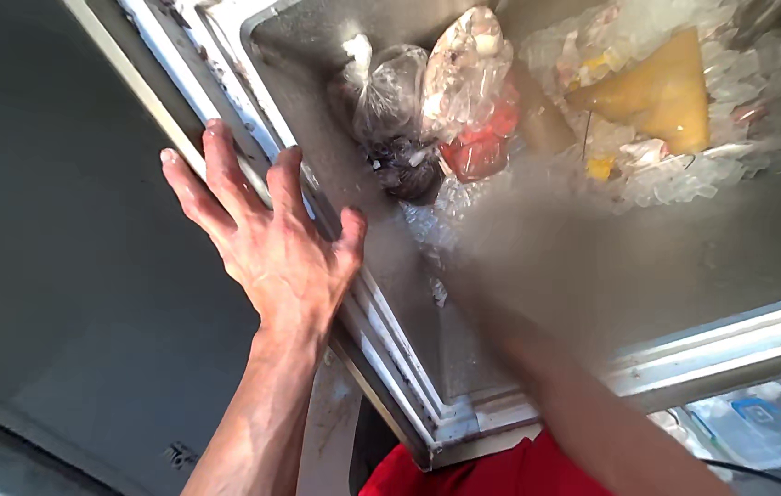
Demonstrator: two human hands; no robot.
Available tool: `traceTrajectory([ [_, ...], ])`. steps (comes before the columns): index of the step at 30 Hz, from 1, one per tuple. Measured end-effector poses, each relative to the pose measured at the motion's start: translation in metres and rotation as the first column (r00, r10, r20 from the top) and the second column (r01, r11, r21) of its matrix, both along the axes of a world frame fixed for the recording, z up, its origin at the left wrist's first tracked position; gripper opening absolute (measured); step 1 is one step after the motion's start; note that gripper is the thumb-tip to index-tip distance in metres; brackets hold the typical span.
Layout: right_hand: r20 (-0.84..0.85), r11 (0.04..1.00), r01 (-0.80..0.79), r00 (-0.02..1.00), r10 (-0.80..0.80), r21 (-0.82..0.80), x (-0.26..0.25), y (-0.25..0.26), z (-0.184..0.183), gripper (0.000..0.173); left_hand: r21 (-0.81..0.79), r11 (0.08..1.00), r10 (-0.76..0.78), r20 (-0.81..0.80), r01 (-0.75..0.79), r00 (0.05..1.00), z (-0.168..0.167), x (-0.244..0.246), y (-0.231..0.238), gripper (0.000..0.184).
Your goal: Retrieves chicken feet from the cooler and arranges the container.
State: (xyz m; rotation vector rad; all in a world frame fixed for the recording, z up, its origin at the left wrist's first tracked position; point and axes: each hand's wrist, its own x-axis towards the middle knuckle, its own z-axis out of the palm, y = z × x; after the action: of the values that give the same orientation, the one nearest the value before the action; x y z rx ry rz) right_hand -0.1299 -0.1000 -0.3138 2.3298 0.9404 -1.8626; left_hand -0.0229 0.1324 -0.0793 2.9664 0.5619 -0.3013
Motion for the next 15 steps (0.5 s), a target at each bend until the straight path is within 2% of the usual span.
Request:
traceTrajectory([
  [4, 0.084, 0.989, 0.063, 0.994, -0.075, 0.13, -0.019, -0.005, -0.023, 0.073, 0.002, 1.0, 0.015, 0.015, -0.015, 1.0, -0.003, 0.0, 0.001, 0.077],
  [10, -0.127, 0.909, 0.41, 0.908, -0.399, 0.073, 0.003, -0.039, 0.005, 0.036, -0.026, 0.999, 0.021, -0.008, -0.021, 1.0, 0.003, -0.001, 0.0, 0.077],
  [12, -0.211, 0.851, 0.524, 0.836, -0.507, 0.03, 0.028, -0.048, 0.022, 0.032, -0.032, 0.999, 0.019, 0.0, -0.019, 1.0, 0.003, -0.004, 0.0, 0.076],
  [13, -0.248, 0.797, 0.603, 0.769, -0.589, -0.023, 0.046, -0.054, 0.032, 0.03, -0.038, 0.999, 0.014, 0.0, -0.014, 1.0, 0.004, -0.004, -0.001, 0.075],
  [15, -0.22, 0.647, 0.758, 0.619, -0.754, -0.084, 0.063, -0.077, 0.035, 0.027, -0.045, 0.999, 0.011, -0.004, -0.011, 1.0, 0.006, -0.006, -0.003, 0.074],
])
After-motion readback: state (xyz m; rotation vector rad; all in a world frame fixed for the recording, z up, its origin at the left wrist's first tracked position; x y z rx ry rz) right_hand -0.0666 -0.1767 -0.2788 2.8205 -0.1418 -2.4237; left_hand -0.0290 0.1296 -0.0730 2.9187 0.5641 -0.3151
